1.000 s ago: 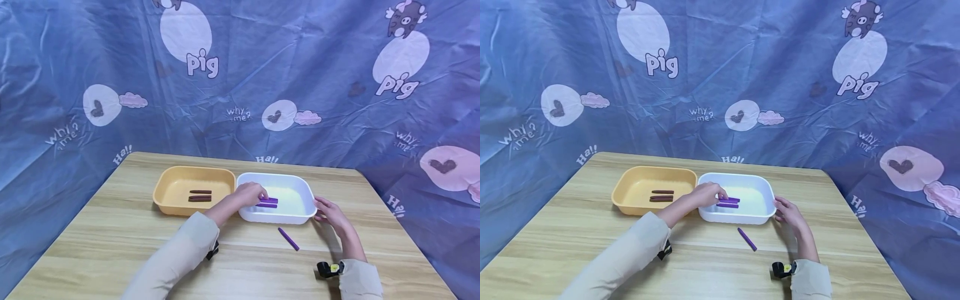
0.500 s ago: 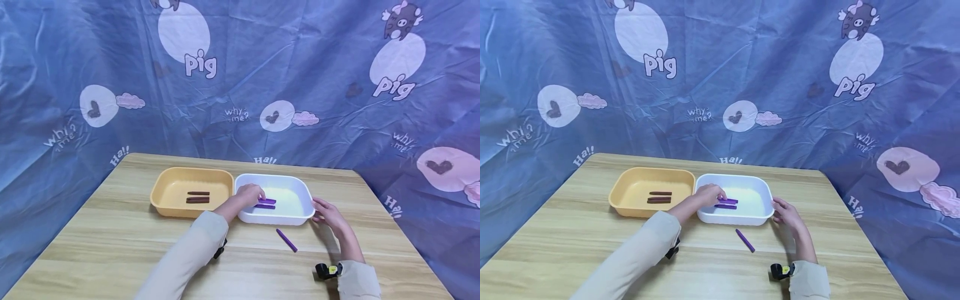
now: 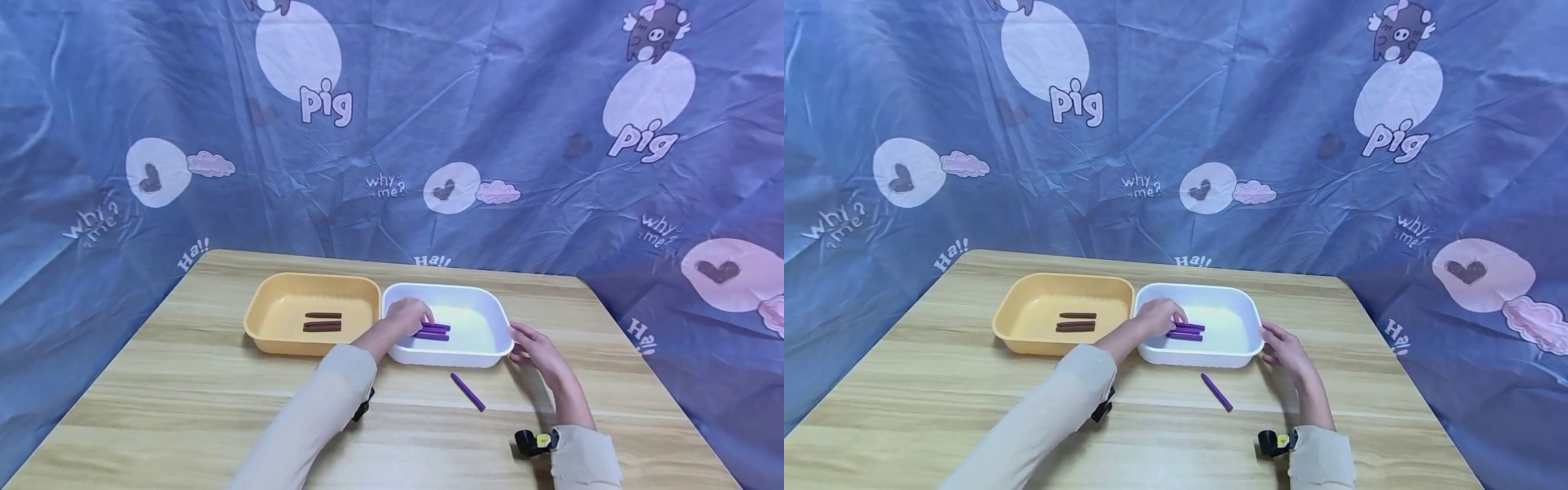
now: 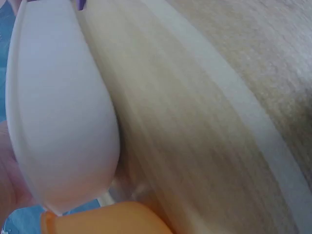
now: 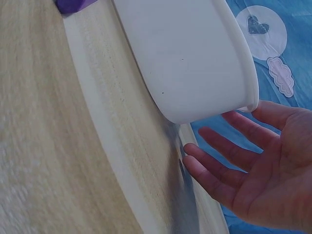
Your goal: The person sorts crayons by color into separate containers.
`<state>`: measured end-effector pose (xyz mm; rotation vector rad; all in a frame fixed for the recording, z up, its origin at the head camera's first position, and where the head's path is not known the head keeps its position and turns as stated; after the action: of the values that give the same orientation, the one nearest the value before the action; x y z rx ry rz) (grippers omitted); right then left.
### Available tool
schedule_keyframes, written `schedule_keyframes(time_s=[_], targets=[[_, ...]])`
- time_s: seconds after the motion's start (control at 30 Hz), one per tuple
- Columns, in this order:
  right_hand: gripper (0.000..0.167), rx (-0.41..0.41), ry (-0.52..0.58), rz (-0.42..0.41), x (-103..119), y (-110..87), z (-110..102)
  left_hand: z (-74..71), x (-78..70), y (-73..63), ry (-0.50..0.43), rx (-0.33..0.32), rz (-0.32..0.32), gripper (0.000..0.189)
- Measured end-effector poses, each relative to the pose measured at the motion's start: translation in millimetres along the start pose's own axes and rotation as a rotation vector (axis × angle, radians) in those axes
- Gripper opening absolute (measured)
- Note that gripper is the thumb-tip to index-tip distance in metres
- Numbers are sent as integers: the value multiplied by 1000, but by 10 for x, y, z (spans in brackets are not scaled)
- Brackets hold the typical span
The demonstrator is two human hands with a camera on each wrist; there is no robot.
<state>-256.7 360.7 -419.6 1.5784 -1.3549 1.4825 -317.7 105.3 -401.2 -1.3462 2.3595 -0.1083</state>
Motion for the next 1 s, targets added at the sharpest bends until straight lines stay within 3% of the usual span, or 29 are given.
schedule_keyframes(time_s=[0.23,0.43,0.6,0.8,1.0], targets=[[58,-4,-15,-13,20,6,5,-193,55,-138,-13,-69,81,27],[58,-1,-11,-15,22,-1,-1,-276,20,-320,-5,-103,141,26],[59,6,5,-13,15,-9,-3,-275,-106,-492,-18,-106,169,24],[59,12,5,-4,4,-11,-12,-243,-331,-684,41,-134,249,23],[61,15,10,-2,5,-17,2,-126,-529,-770,101,-116,317,23]])
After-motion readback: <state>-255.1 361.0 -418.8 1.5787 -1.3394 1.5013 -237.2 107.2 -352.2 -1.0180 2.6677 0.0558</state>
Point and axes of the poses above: each hand's wrist, its own y-axis towards the middle knuckle, its own z-axis out of the palm, x = y × z, the point moved 3 cm from there along y, towards the middle knuckle, and after that the axes turned 15 degrees about x, right-handed, at the moved point
